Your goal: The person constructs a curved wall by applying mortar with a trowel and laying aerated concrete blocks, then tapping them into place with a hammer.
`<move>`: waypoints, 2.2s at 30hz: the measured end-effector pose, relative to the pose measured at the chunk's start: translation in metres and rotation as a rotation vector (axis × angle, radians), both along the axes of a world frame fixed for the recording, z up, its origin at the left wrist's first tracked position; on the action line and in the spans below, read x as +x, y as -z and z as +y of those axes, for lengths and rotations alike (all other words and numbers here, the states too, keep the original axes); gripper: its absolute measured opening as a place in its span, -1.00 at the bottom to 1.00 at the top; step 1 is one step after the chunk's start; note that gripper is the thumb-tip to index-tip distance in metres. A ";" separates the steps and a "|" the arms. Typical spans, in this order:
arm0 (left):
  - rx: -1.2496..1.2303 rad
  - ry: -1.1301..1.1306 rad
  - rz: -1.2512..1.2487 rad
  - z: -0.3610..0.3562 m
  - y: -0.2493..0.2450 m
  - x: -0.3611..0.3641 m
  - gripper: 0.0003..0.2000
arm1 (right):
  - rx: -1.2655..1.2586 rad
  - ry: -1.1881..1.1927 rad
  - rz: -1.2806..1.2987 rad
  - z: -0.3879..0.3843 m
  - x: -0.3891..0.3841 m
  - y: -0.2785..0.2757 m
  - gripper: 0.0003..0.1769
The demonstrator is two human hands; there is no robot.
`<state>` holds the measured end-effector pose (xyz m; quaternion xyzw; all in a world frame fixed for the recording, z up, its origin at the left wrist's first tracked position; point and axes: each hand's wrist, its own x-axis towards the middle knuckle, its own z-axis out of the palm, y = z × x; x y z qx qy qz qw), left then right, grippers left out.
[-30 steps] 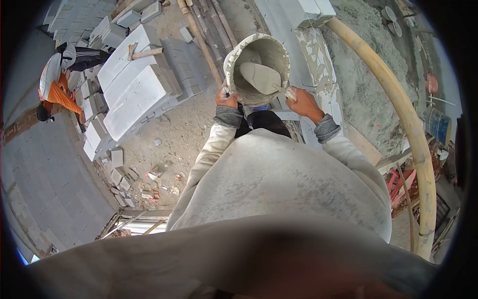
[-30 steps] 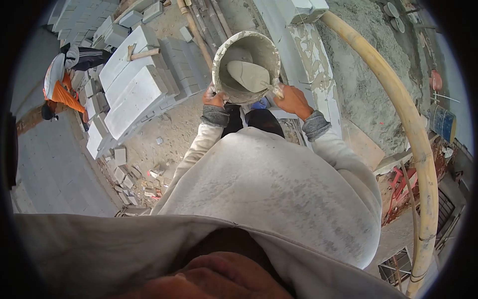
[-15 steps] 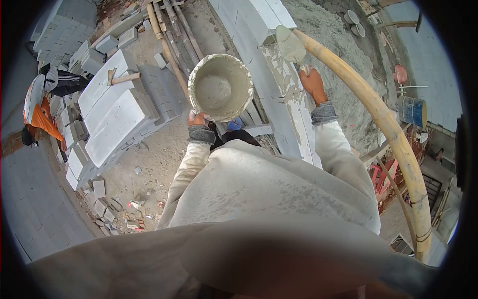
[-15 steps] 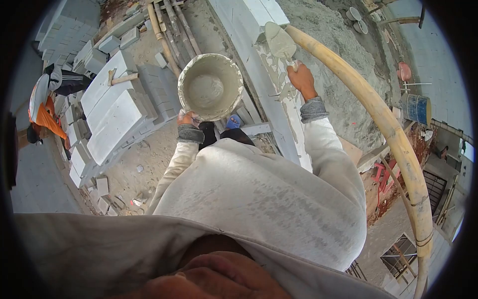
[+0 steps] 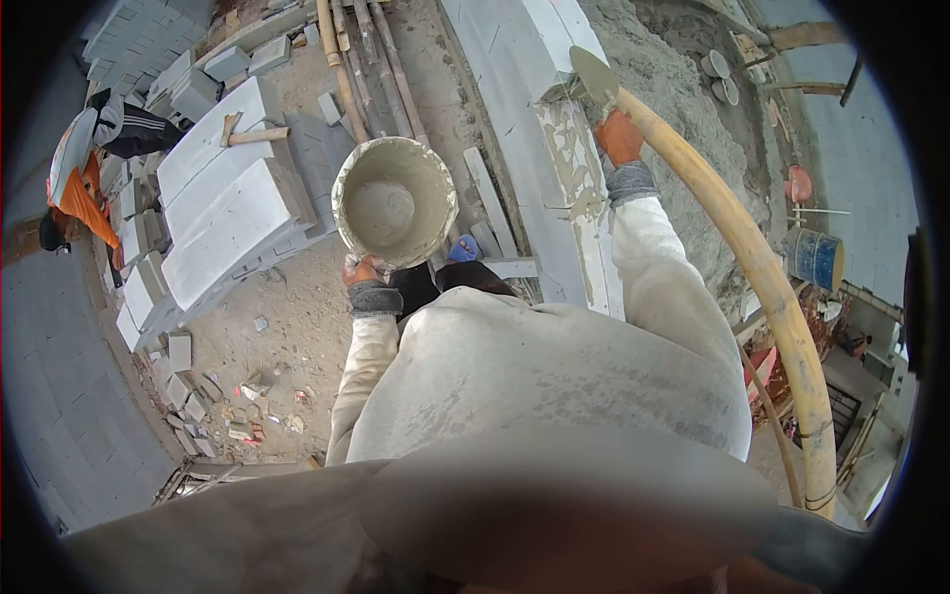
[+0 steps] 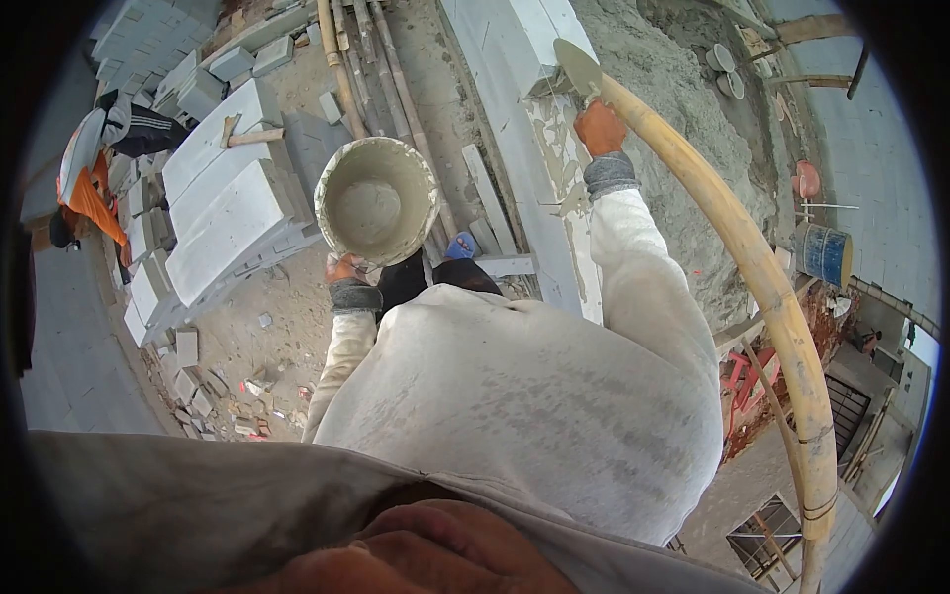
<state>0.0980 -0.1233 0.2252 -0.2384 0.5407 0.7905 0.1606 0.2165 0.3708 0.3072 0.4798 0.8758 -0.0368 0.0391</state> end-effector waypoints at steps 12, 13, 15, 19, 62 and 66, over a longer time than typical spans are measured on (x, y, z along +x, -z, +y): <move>0.086 0.051 -0.039 0.022 0.002 -0.003 -0.75 | -0.672 -0.220 0.672 -0.129 0.006 -0.038 -0.59; 0.114 0.055 -0.045 0.026 0.004 -0.005 -0.75 | -0.524 -0.367 0.555 -0.149 0.006 -0.043 -0.59; 0.179 -0.022 -0.043 0.045 -0.016 -0.008 -0.77 | -0.230 -0.693 0.340 -0.183 -0.012 -0.055 -0.59; 0.048 0.079 0.031 0.045 0.015 -0.020 -0.86 | -0.198 -0.837 0.041 -0.223 -0.054 -0.051 -0.62; 0.247 -0.471 0.050 -0.078 0.141 -0.588 -0.67 | -0.390 -1.036 0.623 -0.351 -0.710 0.116 -0.61; 0.141 -0.384 0.098 -0.082 0.130 -0.583 -0.55 | -0.399 -1.044 0.483 -0.344 -0.725 0.101 -0.55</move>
